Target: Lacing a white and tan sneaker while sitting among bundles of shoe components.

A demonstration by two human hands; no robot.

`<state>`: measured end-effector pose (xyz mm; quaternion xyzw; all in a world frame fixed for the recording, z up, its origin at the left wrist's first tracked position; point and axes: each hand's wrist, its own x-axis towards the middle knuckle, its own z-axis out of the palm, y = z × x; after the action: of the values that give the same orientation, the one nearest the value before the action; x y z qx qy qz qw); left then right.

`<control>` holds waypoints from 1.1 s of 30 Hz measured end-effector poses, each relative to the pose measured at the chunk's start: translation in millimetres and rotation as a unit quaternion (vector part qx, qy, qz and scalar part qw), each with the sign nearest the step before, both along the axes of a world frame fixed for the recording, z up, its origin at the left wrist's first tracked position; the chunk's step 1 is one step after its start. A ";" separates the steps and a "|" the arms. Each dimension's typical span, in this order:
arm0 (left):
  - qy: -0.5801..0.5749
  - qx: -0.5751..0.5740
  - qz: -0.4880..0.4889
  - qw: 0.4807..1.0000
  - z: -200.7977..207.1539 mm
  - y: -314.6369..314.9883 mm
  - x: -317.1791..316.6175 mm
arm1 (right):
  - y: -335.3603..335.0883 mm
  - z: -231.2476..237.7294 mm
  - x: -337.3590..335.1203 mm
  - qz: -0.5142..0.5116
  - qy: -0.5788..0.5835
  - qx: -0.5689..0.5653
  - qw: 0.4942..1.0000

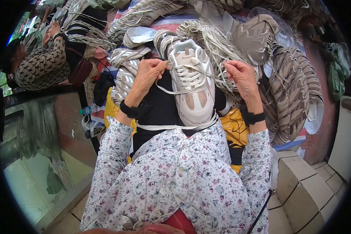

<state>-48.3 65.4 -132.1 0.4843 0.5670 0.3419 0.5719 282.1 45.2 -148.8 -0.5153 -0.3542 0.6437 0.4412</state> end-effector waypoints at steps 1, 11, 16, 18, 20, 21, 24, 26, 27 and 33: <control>-0.010 -0.004 0.003 1.000 -0.4 0.2 0.0 | 1.5 1.0 -4.3 0.007 -0.006 -0.001 1.000; 0.212 0.124 -0.014 0.969 -0.2 -1.4 10.2 | 9.9 5.1 -25.6 0.010 -0.028 0.039 0.999; 0.330 0.323 -0.029 0.887 5.2 1.2 24.2 | 26.1 6.0 -42.1 0.030 -0.073 0.048 0.996; 0.356 0.362 -0.051 0.860 7.7 2.1 25.3 | 33.1 7.0 -48.0 0.054 -0.070 0.053 0.995; 0.385 0.363 -0.074 0.846 8.9 1.0 24.4 | 37.1 8.0 -52.0 0.078 -0.083 0.037 0.993; 0.398 0.371 -0.079 0.835 8.9 0.1 24.0 | 38.4 8.9 -52.9 0.084 -0.096 0.030 0.991; 0.394 0.355 -0.097 0.842 5.6 -3.6 24.1 | 41.0 11.2 -53.1 0.099 -0.118 0.033 0.988; 0.348 0.321 -0.066 0.878 2.6 0.0 24.3 | 44.2 13.1 -52.1 0.116 -0.150 0.039 0.981; 0.326 0.299 -0.053 0.895 1.0 2.9 24.2 | 47.1 14.0 -51.9 0.127 -0.171 0.048 0.976; 0.271 0.219 -0.079 0.934 2.6 10.2 17.7 | 66.3 10.8 -72.7 0.149 -0.342 0.176 0.911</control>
<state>-30.6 75.6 -129.5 0.7150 0.5714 0.2667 0.3018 209.4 111.5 -137.9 -0.5593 -0.6637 0.4131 0.2757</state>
